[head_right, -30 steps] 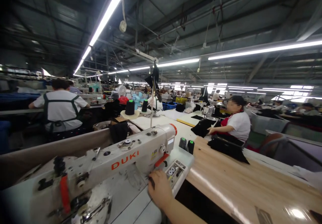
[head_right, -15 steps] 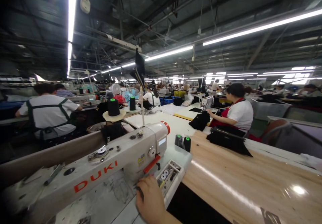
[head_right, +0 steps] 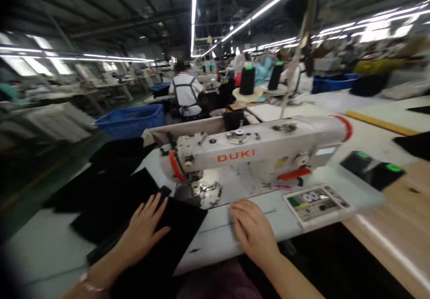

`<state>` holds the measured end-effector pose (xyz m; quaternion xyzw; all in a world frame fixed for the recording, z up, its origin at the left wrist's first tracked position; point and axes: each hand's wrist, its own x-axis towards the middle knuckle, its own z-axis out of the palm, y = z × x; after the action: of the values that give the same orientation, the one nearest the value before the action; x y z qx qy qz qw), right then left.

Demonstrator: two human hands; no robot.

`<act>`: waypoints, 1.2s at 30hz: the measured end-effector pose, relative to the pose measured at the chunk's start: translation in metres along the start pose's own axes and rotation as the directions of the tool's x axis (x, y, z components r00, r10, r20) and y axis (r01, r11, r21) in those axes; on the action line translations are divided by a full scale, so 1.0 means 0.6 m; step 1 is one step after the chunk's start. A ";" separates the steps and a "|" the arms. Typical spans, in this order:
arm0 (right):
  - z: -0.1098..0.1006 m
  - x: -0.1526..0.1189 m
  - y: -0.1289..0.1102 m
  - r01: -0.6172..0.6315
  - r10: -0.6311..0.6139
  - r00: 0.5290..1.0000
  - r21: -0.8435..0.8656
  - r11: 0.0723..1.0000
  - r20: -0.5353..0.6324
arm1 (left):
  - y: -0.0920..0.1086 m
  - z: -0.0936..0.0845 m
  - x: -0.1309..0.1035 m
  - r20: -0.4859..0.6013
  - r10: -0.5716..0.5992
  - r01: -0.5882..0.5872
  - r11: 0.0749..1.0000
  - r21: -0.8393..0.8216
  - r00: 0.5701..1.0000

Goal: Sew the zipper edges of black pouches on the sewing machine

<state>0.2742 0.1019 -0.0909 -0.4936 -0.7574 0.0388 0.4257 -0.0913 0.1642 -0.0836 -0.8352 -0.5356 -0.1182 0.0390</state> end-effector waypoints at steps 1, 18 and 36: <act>0.021 0.001 -0.030 0.051 -0.055 0.995 0.052 0.997 0.084 | 0.009 -0.004 -0.018 0.042 -0.014 0.013 1.000 0.017 0.999; 0.125 0.013 -0.172 0.058 -0.114 0.915 0.153 0.987 0.387 | 0.049 -0.056 0.029 0.090 -0.225 0.242 0.926 -0.290 0.970; 0.059 0.104 -0.185 -0.239 0.079 0.874 0.281 0.929 0.480 | 0.103 -0.114 -0.030 0.255 -0.018 0.188 0.727 -0.660 0.967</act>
<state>0.1611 0.1068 -0.0224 -0.4528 -0.7750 0.3170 0.3062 -0.0537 0.1088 -0.0177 -0.7681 -0.5020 -0.2095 -0.3379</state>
